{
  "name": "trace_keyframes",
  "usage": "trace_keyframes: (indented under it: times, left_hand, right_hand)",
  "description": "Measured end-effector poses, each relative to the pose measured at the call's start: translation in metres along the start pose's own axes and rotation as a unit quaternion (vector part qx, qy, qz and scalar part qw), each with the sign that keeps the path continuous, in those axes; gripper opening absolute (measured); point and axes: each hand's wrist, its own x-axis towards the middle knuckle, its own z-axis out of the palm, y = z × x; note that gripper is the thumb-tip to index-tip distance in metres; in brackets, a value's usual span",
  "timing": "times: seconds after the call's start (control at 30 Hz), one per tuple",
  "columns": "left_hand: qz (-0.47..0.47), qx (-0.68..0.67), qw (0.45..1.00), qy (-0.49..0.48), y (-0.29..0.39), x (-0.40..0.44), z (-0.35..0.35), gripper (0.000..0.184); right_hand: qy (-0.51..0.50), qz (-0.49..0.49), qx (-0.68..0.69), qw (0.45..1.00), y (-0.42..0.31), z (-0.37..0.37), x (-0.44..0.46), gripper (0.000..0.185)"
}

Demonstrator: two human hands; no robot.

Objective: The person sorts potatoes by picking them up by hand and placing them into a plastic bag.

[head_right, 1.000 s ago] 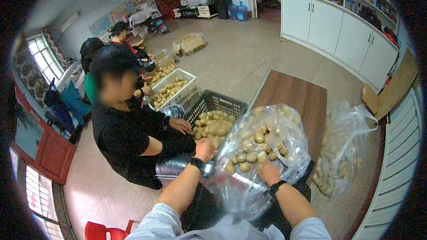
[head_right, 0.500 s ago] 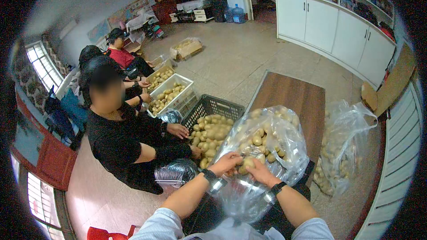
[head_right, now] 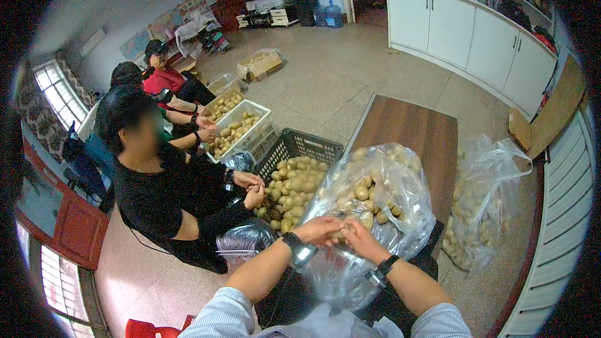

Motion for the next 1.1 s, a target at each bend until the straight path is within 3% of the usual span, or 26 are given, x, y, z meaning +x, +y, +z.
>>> trace_keyframes:
  times: [0.17, 0.23, 0.27, 0.33, 0.37, 0.4, 0.43, 0.47, 0.53, 0.57, 0.6, 0.63, 0.67, 0.73, 0.83, 0.93, 1.1]
  left_hand:
    - [0.048, -0.091, 0.993, 0.059, -0.004, 0.006, -0.022, 0.027]
    - [0.093, -0.19, 0.97, 0.121, -0.005, 0.009, -0.028, 0.026]
    - [0.093, -0.19, 0.97, 0.121, -0.013, 0.016, -0.039, 0.026]
    - [0.188, -0.12, 0.967, 0.122, -0.018, 0.02, -0.061, 0.022]
    - [0.133, -0.267, 0.94, 0.165, -0.014, 0.015, -0.063, 0.025]
    - [0.132, -0.265, 0.941, 0.164, -0.017, 0.014, -0.072, 0.025]
    - [0.239, -0.045, 0.946, 0.216, -0.03, 0.021, -0.09, 0.022]
    - [0.236, -0.059, 0.941, 0.235, -0.033, 0.024, -0.096, 0.021]
    - [0.232, -0.089, 0.93, 0.271, -0.04, 0.031, -0.109, 0.019]
    - [0.286, 0.072, 0.905, 0.307, -0.044, 0.027, -0.119, 0.02]
    - [0.263, 0.328, 0.845, 0.33, -0.051, 0.022, -0.128, 0.02]
    - [0.243, 0.551, 0.712, 0.361, -0.037, 0.0, -0.118, 0.02]
    - [0.224, 0.563, 0.7, 0.378, -0.038, -0.003, -0.118, 0.02]
    - [0.185, 0.497, 0.747, 0.402, -0.037, -0.009, -0.124, 0.022]
    - [0.15, 0.47, 0.764, 0.415, -0.038, -0.015, -0.131, 0.027]
    - [0.128, 0.487, 0.752, 0.425, -0.04, -0.019, -0.138, 0.033]
    - [0.131, 0.547, 0.686, 0.461, -0.048, -0.017, -0.149, 0.041]
  right_hand:
    - [0.137, -0.057, -0.133, 0.98, 0.027, -0.01, 0.007, 0.032]
    - [0.201, -0.031, -0.265, 0.943, 0.035, -0.019, 0.008, 0.034]
    - [0.201, -0.031, -0.264, 0.943, 0.033, -0.023, 0.008, 0.034]
    - [0.228, 0.069, -0.371, 0.897, 0.028, -0.031, 0.009, 0.039]
    - [0.23, 0.068, -0.371, 0.897, 0.025, -0.032, 0.008, 0.039]
    - [0.262, 0.077, -0.395, 0.877, 0.024, -0.032, 0.008, 0.034]
    - [0.294, 0.087, -0.418, 0.855, 0.021, -0.033, 0.006, 0.031]
    - [0.296, 0.088, -0.417, 0.855, 0.008, -0.031, 0.003, 0.031]
    - [0.292, 0.189, -0.402, 0.847, -0.014, -0.027, 0.001, 0.035]
    - [0.293, 0.188, -0.402, 0.847, -0.012, -0.029, 0.001, 0.035]
    - [0.305, 0.171, -0.41, 0.843, -0.006, -0.032, 0.002, 0.037]
    - [0.315, 0.153, -0.417, 0.839, 0.0, -0.034, 0.003, 0.04]
    - [0.315, 0.154, -0.416, 0.839, 0.008, -0.037, 0.005, 0.04]
    - [0.364, 0.108, -0.46, 0.803, 0.019, -0.04, 0.009, 0.048]
    - [0.394, 0.098, -0.463, 0.788, 0.021, -0.047, 0.015, 0.052]
    - [0.411, 0.122, -0.401, 0.81, 0.011, -0.054, 0.018, 0.045]
    - [0.366, 0.111, -0.436, 0.815, 0.007, -0.077, 0.024, 0.035]
